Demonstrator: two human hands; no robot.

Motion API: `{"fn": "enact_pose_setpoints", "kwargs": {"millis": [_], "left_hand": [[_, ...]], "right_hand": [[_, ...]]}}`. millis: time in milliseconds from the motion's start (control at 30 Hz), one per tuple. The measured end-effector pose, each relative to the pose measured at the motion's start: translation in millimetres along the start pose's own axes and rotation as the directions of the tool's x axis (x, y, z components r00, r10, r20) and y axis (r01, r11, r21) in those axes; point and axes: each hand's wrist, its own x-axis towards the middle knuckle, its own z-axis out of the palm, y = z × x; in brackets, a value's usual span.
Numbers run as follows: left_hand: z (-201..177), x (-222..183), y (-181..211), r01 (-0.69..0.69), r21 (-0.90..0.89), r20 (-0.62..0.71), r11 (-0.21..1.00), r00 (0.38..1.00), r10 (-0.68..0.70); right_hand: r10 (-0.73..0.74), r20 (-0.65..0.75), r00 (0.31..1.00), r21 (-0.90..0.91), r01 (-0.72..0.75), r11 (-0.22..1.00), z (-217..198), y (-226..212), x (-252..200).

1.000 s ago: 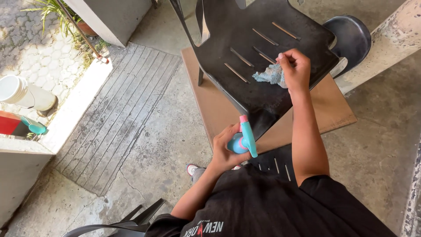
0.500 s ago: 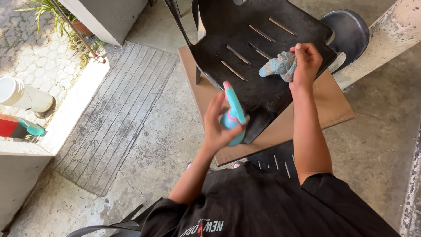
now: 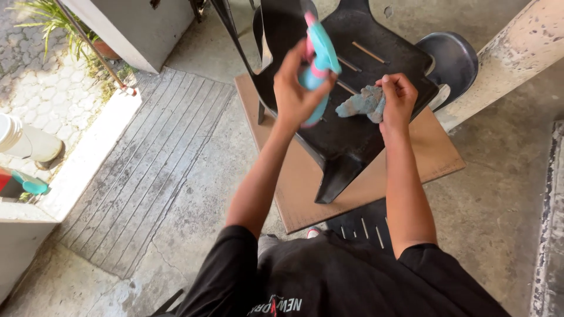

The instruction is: Spraying and wiping down plastic chairs in a seating area.

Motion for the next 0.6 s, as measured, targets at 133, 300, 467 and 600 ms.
{"fn": "enact_pose_setpoints", "kwargs": {"millis": [133,300,467,600], "left_hand": [[16.1,-28.3,-25.8,0.091,-0.108,-0.062,0.99,0.993,-0.098],[15.2,-53.5,-21.4,0.089,-0.285,-0.009,0.954,0.995,-0.096],[-20.4,-96.4,52.9,0.221,-0.3,0.145,0.928,0.972,-0.184],[-41.7,-150.7,57.3,0.441,-0.347,0.391,0.828,0.87,-0.3]], "right_hand": [[-0.159,-0.073,0.985,-0.109,0.151,0.983,12.0,6.4,-0.2],[-0.157,-0.03,0.987,-0.168,0.149,0.974,12.2,4.9,5.3],[-0.1,-0.082,0.992,-0.1,0.092,0.991,3.3,10.7,5.1],[-0.09,-0.096,0.991,-0.065,0.084,0.994,3.4,12.2,8.6]]}}
